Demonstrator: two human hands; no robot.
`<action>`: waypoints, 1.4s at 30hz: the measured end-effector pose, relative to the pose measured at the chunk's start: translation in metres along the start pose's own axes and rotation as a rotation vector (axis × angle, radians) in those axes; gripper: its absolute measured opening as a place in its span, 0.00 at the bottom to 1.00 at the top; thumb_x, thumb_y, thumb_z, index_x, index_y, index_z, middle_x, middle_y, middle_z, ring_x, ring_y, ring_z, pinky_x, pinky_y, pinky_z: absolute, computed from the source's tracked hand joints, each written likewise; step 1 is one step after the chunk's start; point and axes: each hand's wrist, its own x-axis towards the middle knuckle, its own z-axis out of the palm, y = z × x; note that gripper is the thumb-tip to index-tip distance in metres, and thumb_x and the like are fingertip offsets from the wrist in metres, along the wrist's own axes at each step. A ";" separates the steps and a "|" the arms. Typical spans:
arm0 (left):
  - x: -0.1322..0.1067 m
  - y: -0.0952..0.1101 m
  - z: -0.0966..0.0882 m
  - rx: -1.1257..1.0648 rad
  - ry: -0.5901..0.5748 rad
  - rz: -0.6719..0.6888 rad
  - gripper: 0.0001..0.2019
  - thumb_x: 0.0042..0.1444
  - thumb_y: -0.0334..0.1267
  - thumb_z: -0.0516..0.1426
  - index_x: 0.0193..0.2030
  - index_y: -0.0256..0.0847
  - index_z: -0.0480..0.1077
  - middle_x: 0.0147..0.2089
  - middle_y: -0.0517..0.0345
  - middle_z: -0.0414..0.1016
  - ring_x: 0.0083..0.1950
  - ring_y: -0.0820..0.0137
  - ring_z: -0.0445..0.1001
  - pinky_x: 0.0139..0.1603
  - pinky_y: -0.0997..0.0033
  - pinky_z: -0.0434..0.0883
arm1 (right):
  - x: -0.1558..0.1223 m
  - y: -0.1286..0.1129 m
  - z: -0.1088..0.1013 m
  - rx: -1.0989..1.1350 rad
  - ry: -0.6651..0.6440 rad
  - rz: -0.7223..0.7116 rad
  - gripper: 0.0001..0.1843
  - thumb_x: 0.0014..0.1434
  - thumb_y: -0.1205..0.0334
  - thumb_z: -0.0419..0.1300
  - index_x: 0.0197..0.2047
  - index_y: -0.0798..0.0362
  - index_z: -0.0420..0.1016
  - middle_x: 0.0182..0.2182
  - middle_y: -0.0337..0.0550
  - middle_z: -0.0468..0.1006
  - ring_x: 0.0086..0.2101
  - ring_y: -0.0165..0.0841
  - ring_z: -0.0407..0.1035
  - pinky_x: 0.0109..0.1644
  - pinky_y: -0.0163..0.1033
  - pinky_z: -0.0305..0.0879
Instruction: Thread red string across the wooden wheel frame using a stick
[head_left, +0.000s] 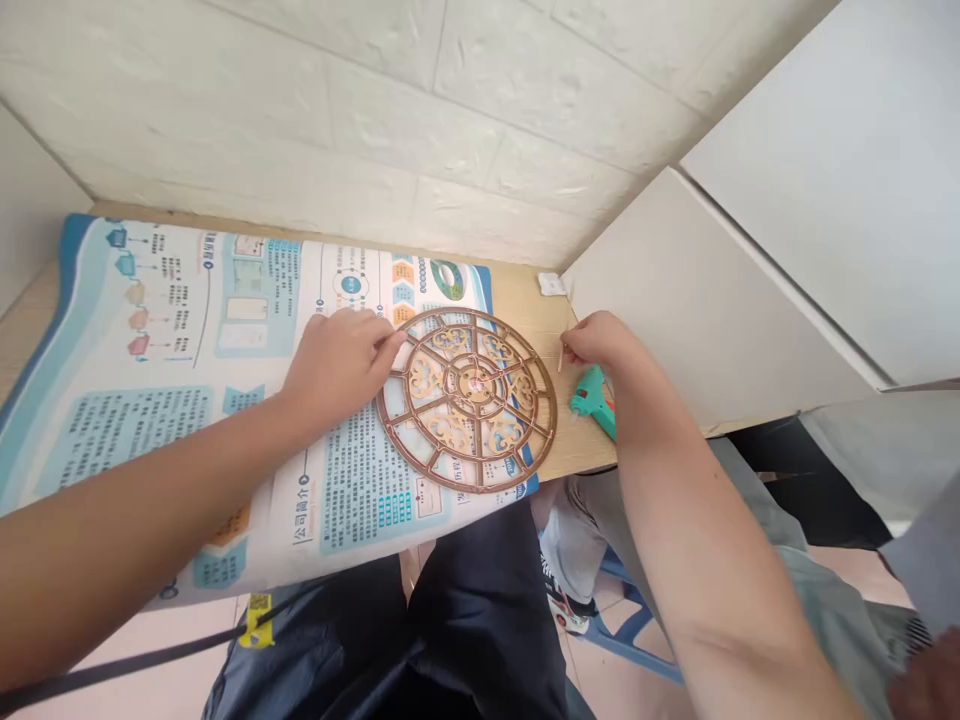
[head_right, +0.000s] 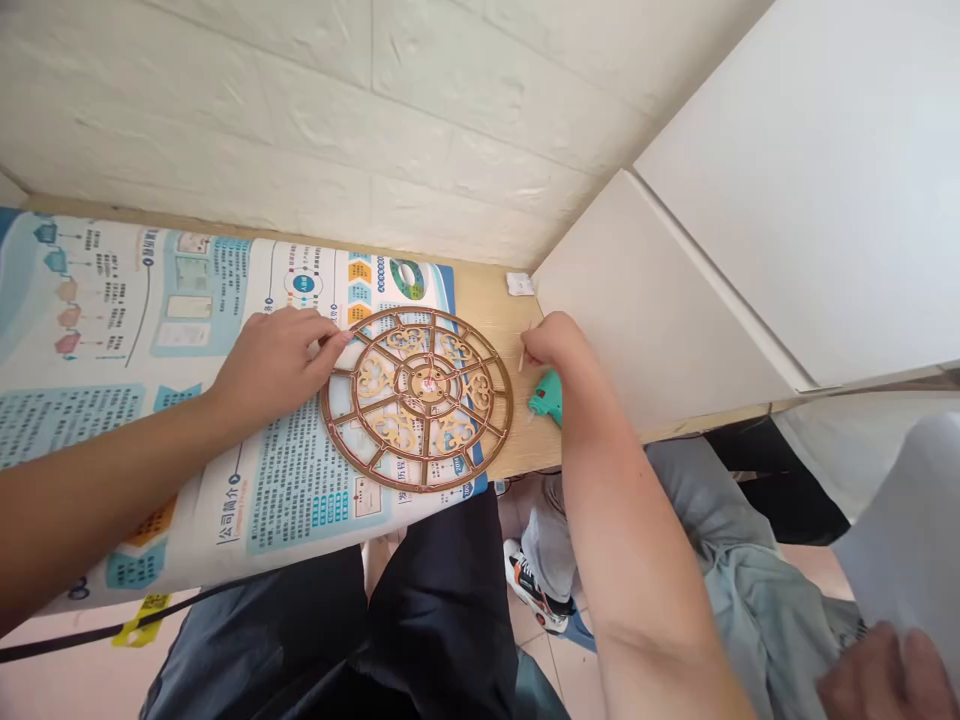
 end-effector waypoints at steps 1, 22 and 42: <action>0.000 0.000 0.001 0.013 0.004 -0.030 0.18 0.70 0.49 0.47 0.45 0.41 0.73 0.51 0.44 0.78 0.56 0.48 0.73 0.62 0.43 0.68 | -0.011 0.001 0.001 0.084 0.025 -0.054 0.13 0.59 0.76 0.67 0.27 0.56 0.72 0.21 0.38 0.74 0.22 0.28 0.67 0.29 0.35 0.67; -0.009 0.023 0.006 -1.276 -0.113 -0.455 0.19 0.53 0.41 0.64 0.50 0.40 0.68 0.33 0.59 0.64 0.31 0.73 0.66 0.31 0.75 0.67 | -0.078 0.029 0.108 1.182 0.062 -0.822 0.06 0.64 0.63 0.67 0.39 0.48 0.73 0.31 0.36 0.83 0.37 0.36 0.82 0.50 0.49 0.81; 0.002 0.009 0.004 -1.300 -0.659 -0.384 0.28 0.53 0.38 0.67 0.62 0.46 0.70 0.46 0.51 0.79 0.45 0.54 0.84 0.40 0.62 0.88 | -0.098 0.028 0.123 0.852 0.127 -1.343 0.20 0.68 0.75 0.57 0.58 0.48 0.74 0.41 0.46 0.87 0.40 0.40 0.85 0.49 0.52 0.85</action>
